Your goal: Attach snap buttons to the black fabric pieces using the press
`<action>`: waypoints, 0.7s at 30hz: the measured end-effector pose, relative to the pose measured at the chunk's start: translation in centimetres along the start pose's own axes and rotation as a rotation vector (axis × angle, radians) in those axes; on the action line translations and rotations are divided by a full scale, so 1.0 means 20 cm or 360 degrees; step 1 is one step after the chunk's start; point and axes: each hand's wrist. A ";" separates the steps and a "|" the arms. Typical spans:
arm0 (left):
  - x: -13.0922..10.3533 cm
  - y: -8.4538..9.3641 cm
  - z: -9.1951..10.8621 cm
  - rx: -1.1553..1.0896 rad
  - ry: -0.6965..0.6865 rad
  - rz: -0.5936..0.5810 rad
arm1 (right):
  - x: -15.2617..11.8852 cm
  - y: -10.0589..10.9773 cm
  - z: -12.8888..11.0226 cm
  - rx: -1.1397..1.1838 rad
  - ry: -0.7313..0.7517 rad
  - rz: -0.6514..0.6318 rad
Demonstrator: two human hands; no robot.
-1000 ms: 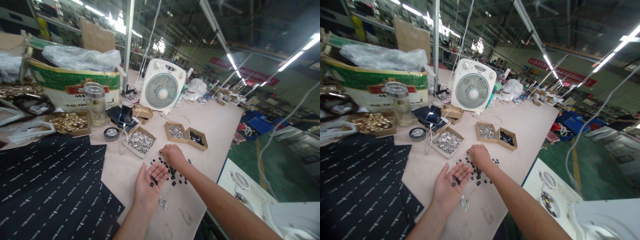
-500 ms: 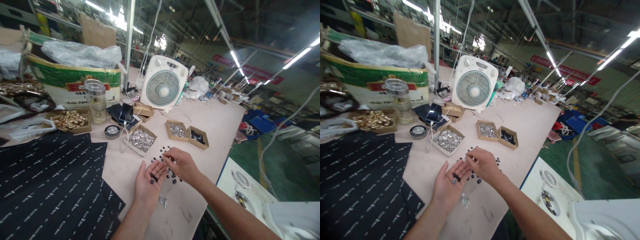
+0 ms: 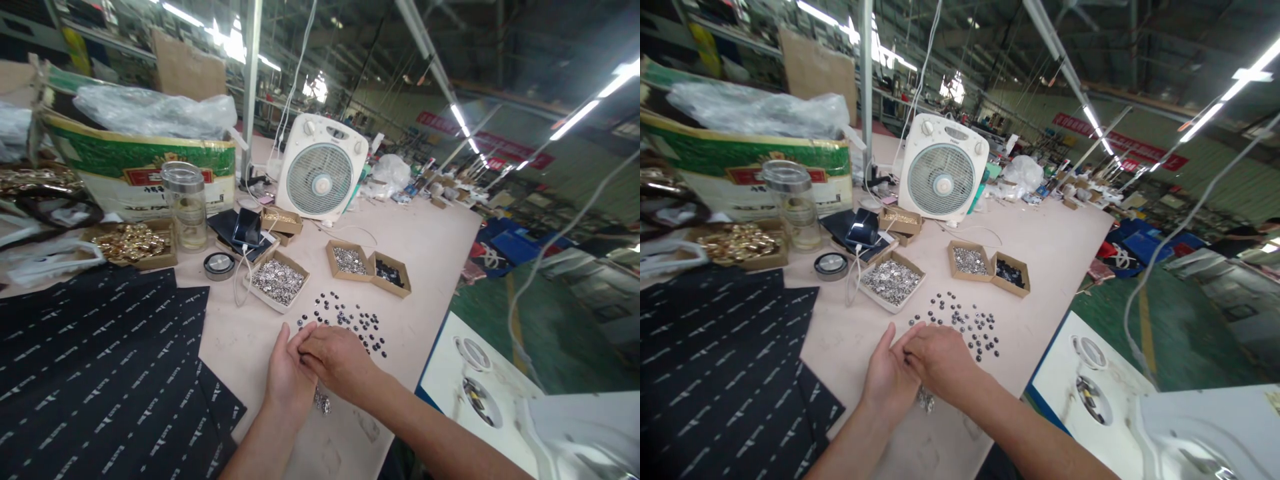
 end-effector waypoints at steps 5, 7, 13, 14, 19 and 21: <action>0.00 -0.01 0.00 -0.0067 -0.0060 -0.0005 | 0.03 0.06 0.02 0.0079 -0.0126 0.0068; 0.01 0.00 0.00 -0.0095 -0.0106 -0.0040 | 0.05 0.09 0.08 0.0065 -0.0309 0.0187; 0.02 0.00 -0.01 -0.0037 -0.0102 0.0060 | 0.13 0.07 0.31 -0.0254 -0.0540 0.0221; 0.02 0.00 0.00 -0.0038 -0.0106 0.0061 | 0.15 0.05 0.33 -0.0300 -0.0533 0.0176; 0.02 0.00 0.00 -0.0051 -0.0120 0.0054 | 0.18 -0.01 0.37 -0.0481 -0.0524 0.0010; 0.02 0.00 0.00 -0.0051 -0.0114 0.0057 | 0.19 -0.02 0.37 -0.0520 -0.0518 -0.0032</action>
Point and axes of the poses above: each hand's wrist, its own x-axis towards the middle knuckle, its own y-axis out of the back of the hand, z = x × y
